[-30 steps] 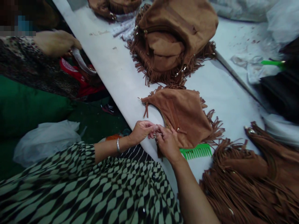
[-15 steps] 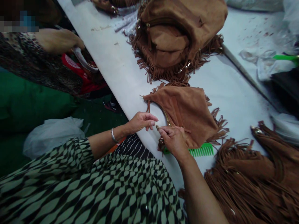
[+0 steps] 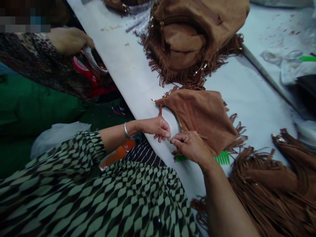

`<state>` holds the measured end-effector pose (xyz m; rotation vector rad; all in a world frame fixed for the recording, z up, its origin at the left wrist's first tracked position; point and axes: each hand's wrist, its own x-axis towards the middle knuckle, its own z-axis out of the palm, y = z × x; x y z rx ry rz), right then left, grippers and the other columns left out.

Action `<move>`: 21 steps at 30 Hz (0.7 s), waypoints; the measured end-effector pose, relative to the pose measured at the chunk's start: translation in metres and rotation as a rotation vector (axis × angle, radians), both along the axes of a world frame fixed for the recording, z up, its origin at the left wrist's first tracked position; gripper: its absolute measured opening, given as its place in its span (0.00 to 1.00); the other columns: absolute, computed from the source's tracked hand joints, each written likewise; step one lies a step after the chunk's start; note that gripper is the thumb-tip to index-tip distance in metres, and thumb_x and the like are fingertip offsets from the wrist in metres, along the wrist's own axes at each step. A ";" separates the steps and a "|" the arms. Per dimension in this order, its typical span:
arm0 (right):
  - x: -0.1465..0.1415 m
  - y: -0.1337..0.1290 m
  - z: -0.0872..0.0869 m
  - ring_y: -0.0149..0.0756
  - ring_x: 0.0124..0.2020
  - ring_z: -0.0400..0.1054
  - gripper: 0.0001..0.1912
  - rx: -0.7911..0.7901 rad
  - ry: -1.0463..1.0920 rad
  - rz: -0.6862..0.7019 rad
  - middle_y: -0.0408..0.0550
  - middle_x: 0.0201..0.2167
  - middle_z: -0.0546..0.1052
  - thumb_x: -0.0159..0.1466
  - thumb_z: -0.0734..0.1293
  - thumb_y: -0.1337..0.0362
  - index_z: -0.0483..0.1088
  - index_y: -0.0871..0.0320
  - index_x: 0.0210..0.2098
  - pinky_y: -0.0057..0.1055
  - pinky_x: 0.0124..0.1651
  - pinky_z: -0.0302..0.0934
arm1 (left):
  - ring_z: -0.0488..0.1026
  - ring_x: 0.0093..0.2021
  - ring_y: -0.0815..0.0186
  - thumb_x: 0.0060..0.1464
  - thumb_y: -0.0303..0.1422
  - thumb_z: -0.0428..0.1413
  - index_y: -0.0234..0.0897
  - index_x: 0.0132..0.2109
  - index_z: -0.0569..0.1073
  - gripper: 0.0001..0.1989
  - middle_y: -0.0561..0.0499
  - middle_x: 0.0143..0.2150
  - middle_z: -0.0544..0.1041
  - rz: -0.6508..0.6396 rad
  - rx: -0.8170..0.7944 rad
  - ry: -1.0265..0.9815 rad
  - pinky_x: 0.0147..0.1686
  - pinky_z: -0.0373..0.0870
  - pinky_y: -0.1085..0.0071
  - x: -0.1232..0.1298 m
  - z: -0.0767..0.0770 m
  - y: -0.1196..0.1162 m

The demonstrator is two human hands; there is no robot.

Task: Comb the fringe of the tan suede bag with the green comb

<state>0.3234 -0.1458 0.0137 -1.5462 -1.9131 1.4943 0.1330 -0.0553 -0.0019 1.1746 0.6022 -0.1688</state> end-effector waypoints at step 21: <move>0.011 -0.005 0.007 0.31 0.21 0.61 0.23 0.004 0.141 0.011 0.44 0.17 0.70 0.61 0.62 0.48 0.73 0.58 0.21 0.30 0.27 0.54 | 0.61 0.19 0.78 0.50 0.29 0.56 0.32 0.28 0.67 0.06 0.57 0.21 0.67 -0.017 -0.028 -0.137 0.19 0.57 0.80 0.006 0.001 -0.013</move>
